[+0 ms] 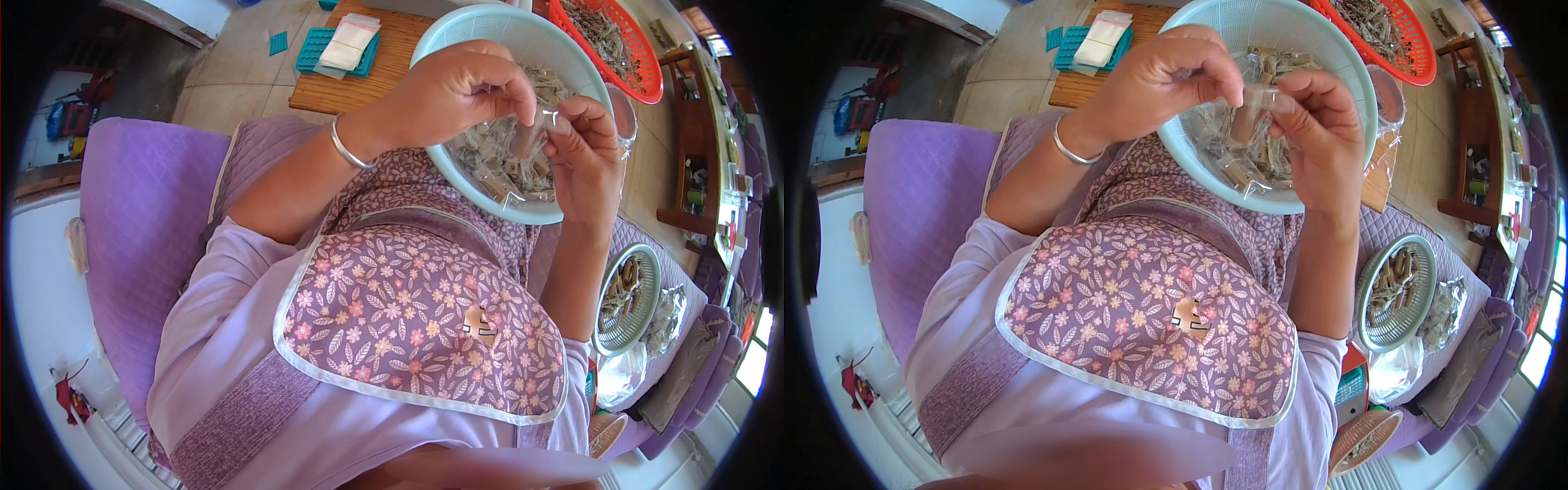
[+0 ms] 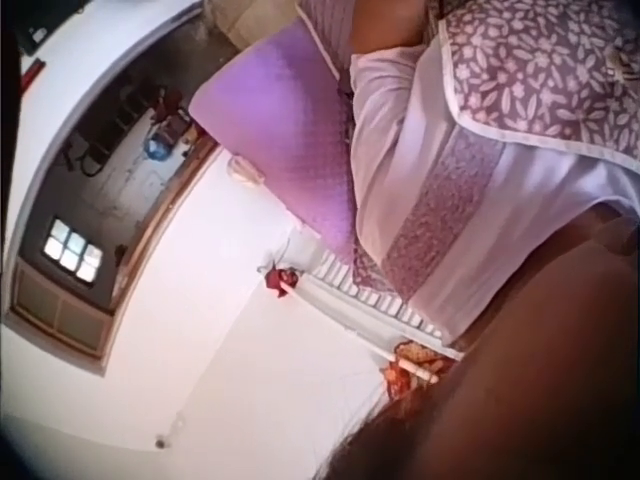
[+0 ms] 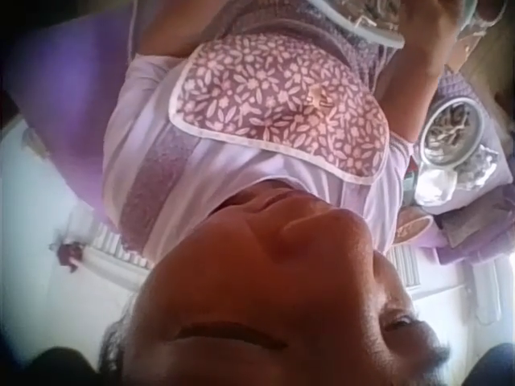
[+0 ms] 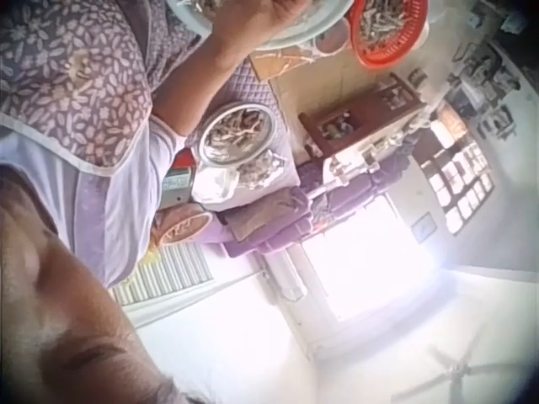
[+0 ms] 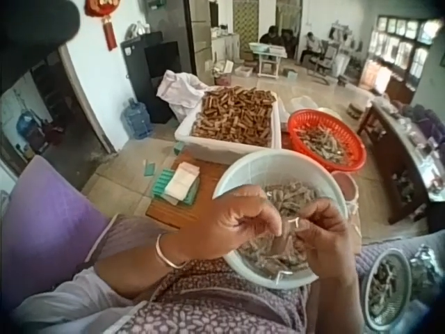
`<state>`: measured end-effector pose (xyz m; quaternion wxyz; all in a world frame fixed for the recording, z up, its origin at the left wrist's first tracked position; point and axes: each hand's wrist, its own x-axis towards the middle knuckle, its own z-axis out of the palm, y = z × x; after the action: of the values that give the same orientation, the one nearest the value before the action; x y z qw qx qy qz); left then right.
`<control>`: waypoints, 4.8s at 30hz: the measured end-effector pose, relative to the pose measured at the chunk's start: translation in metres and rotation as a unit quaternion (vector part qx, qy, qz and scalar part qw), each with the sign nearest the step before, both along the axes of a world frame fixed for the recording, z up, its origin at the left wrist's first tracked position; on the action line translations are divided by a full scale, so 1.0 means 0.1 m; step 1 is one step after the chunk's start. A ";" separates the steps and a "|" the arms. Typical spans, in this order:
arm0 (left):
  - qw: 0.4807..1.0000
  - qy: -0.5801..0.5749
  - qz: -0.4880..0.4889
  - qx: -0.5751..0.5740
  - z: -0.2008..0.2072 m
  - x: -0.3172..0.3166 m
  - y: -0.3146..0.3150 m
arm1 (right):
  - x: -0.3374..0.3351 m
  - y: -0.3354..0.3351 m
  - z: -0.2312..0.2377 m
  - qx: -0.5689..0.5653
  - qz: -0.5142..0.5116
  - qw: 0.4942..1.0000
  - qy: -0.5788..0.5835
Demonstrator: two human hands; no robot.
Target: The person is manually portioning dried goods into small plastic bags.
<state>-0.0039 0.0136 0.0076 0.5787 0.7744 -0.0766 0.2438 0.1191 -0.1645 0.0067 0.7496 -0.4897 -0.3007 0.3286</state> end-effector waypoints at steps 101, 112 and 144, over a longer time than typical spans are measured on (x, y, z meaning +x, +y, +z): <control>0.848 0.151 -0.071 -0.503 -0.31 -0.29 -0.25 | 0.26 -0.35 0.07 -0.383 -0.192 0.696 -0.576; 0.939 0.168 -0.025 -0.297 -0.38 -0.05 -0.60 | -0.26 -0.04 -0.09 -0.202 -0.050 0.973 -0.097; 0.918 0.150 -0.063 -0.361 -0.32 0.11 -0.51 | -0.18 -0.12 -0.15 -0.152 -0.040 0.987 -0.024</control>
<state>0.0072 -0.0377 -0.0242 0.8380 0.5338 0.0554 0.0991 0.1010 -0.1763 -0.0080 0.6716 -0.6174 -0.2452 0.3282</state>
